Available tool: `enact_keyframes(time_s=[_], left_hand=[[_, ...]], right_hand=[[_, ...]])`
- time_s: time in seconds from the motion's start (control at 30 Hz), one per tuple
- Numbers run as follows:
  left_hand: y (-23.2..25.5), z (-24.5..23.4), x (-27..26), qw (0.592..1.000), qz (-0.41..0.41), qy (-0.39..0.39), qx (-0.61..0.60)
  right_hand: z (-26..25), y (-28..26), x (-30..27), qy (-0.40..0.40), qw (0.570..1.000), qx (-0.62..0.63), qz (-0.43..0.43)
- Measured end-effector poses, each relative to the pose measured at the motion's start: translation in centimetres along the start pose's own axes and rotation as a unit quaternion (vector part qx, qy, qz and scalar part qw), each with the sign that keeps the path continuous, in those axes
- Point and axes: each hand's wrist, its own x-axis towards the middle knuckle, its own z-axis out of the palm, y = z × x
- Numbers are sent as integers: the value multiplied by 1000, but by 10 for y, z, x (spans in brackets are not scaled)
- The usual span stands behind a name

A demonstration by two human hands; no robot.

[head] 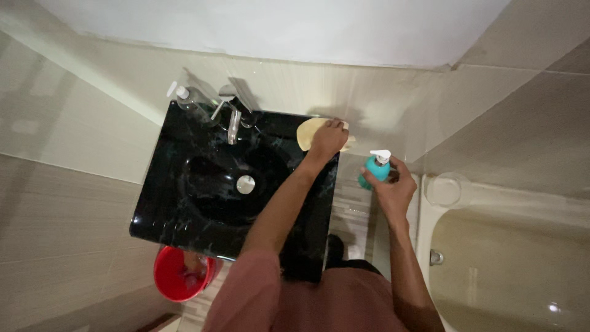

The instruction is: The person wipes a black bathroom sink and countertop using a yellow cloth. They move soap bottles aside to clean underneath, wipe the basin and faucet, and return the bottles to their original positions.

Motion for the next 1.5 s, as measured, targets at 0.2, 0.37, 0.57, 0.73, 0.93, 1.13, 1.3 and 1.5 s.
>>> enact_keyframes(time_s=[0.2,0.37,0.57,0.73,0.93,1.13,1.3,1.5], left_hand=[[25,-51,-66,982,-21,-53,-180],[59,-71,-121,963,-55,107,-240],[91,-94,-192,977,-62,10,-204],[92,-91,-184,982,-62,113,-139],[59,-74,-115,974,-154,150,-70],[70,-74,-125,976,-177,88,-97],[98,-107,-188,978,-137,116,-106],[129,-144,-257,979,-125,107,-118]], right_hand=[[3,10,-1,-9,1000,10,-20],[12,0,2,-27,999,5,-16],[25,-12,2,-73,995,35,-64],[30,-14,-3,-93,995,24,-36],[19,-19,-21,-72,996,42,-29],[10,-14,-48,-46,998,18,-45],[7,-16,-76,-46,997,35,-54],[-2,-20,-116,-66,997,-8,-49]])
